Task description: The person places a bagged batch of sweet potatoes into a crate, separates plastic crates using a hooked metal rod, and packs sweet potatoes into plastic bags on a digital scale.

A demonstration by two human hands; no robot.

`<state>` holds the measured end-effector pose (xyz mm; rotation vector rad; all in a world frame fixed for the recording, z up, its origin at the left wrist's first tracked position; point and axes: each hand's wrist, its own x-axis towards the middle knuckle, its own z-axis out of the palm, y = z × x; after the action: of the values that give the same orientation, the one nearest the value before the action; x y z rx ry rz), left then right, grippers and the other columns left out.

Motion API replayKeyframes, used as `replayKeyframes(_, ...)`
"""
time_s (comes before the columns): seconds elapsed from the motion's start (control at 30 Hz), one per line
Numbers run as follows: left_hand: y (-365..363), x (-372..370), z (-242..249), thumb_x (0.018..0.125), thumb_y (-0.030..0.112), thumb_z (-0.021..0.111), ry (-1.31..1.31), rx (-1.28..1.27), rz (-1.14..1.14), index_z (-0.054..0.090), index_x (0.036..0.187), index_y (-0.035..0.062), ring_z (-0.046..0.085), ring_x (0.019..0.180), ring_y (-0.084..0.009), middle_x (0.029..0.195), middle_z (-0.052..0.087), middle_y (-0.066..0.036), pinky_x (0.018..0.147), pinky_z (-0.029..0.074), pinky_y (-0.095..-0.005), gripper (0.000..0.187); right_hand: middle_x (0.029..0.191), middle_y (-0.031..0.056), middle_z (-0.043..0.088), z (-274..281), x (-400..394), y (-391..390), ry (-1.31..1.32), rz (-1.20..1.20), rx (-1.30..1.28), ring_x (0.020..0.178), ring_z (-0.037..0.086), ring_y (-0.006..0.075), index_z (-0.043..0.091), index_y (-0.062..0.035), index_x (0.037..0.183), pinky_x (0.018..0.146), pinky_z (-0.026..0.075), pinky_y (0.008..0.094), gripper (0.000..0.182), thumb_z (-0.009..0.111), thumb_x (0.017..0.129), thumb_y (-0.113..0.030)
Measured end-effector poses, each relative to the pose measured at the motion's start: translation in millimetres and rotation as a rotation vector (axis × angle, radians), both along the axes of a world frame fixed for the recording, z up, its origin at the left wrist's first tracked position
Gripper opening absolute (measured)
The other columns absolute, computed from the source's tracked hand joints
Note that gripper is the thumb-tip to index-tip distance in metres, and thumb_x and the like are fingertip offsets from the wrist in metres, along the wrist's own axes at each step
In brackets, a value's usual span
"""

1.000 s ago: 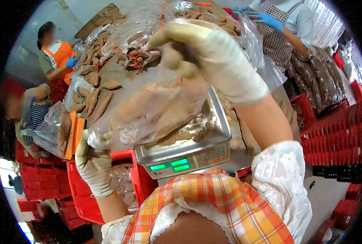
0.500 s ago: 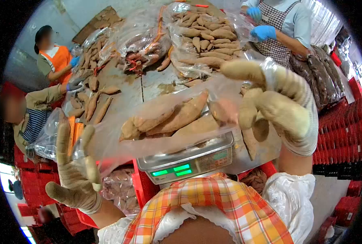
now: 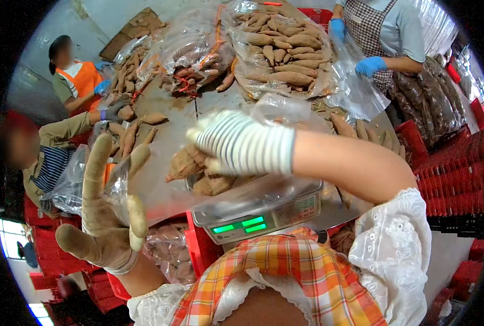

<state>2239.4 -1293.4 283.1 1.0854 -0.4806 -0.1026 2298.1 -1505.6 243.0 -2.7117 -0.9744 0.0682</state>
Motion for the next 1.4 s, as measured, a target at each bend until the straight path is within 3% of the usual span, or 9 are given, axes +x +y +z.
replayKeyframes(0.2,12,4,-5,0.070,0.082,0.037,0.021,0.047,0.019,0.019,0.136,-0.0110,0.048,0.036,-0.0082,0.120,0.041,-0.041,0.032,0.038,-0.0140,0.115,0.114,0.0186,0.055,-64,56,-31,0.237,0.021,0.179,0.107,0.052,0.0321,0.047,-0.0008,0.123,0.094,0.041,0.0352,0.075,0.076,0.056,-0.019)
replayKeyframes(0.4,14,6,-7,0.075,0.076,0.039,-0.003,0.033,-0.022,0.017,0.136,-0.0120,0.056,0.045,-0.0107,0.129,0.031,-0.041,0.034,0.040,-0.0133,0.110,0.112,0.0119,0.059,-48,33,-45,0.620,-0.130,0.413,0.103,0.054,0.0161,0.051,-0.0024,0.121,0.090,0.044,0.0307,0.068,0.078,0.060,-0.018)
replayKeyframes(0.53,12,3,-14,0.075,0.073,0.046,0.024,-0.025,0.050,0.018,0.136,-0.0121,0.059,0.050,-0.0132,0.134,0.026,-0.038,0.035,0.041,-0.0124,0.108,0.111,0.0119,0.059,-24,-10,-56,0.762,-0.361,0.477,0.104,0.053,0.0183,0.050,0.0022,0.120,0.092,0.042,0.0306,0.066,0.075,0.067,-0.029)
replayKeyframes(0.7,12,-2,-17,0.074,0.069,0.052,0.040,0.034,0.026,0.016,0.137,-0.0112,0.057,0.044,-0.0121,0.132,0.027,-0.040,0.036,0.042,-0.0125,0.108,0.095,0.0062,0.063,-52,-38,-70,1.227,-0.455,1.072,0.086,0.059,0.0143,0.055,-0.0024,0.115,0.073,0.048,0.0269,0.059,0.061,0.079,-0.049)
replayKeyframes(0.9,1,-14,-13,0.062,0.076,0.057,0.168,0.090,0.191,0.018,0.137,-0.0100,0.053,0.040,-0.0132,0.127,0.036,-0.039,0.032,0.040,-0.0172,0.121,0.069,0.0119,0.063,-59,-43,-80,1.562,-0.761,1.053,0.043,0.059,0.0170,0.058,-0.0033,0.104,0.032,0.046,0.0190,0.065,0.051,0.079,-0.063)
replayKeyframes(1.03,5,-14,-14,0.063,0.076,0.057,0.145,0.161,0.184,0.018,0.138,-0.0083,0.055,0.041,-0.0132,0.129,0.034,-0.038,0.032,0.040,-0.0171,0.119,0.087,0.0093,0.065,-78,-40,-88,1.727,-0.766,1.116,0.066,0.063,0.0190,0.057,-0.0078,0.109,0.050,0.052,0.0285,0.058,0.053,0.080,-0.059)
replayKeyframes(1.23,3,-13,-19,0.066,0.071,0.058,0.143,0.131,0.143,0.021,0.138,-0.0076,0.057,0.046,-0.0127,0.135,0.031,-0.033,0.037,0.042,-0.0161,0.113,0.086,0.0109,0.064,-68,-46,-88,1.660,-0.789,1.123,0.062,0.063,0.0204,0.057,-0.0109,0.110,0.044,0.051,0.0280,0.064,0.051,0.077,-0.065)
replayKeyframes(1.3,5,-15,-17,0.067,0.068,0.059,0.157,0.249,0.191,0.023,0.137,-0.0078,0.056,0.046,-0.0114,0.135,0.033,-0.031,0.039,0.040,-0.0143,0.109,0.071,0.0087,0.063,-71,-48,-84,1.745,-0.632,1.142,0.041,0.056,0.0151,0.058,-0.0118,0.108,0.029,0.040,0.0199,0.067,0.046,0.077,-0.070)
replayKeyframes(1.4,10,-15,-24,0.068,0.065,0.059,0.140,0.261,0.209,0.024,0.137,-0.0075,0.053,0.045,-0.0089,0.135,0.034,-0.030,0.039,0.037,-0.0128,0.106,0.063,0.0076,0.060,-62,-50,-78,1.821,-0.689,1.199,0.038,0.053,0.0133,0.059,-0.0097,0.101,0.028,0.037,0.0198,0.066,0.049,0.076,-0.070)
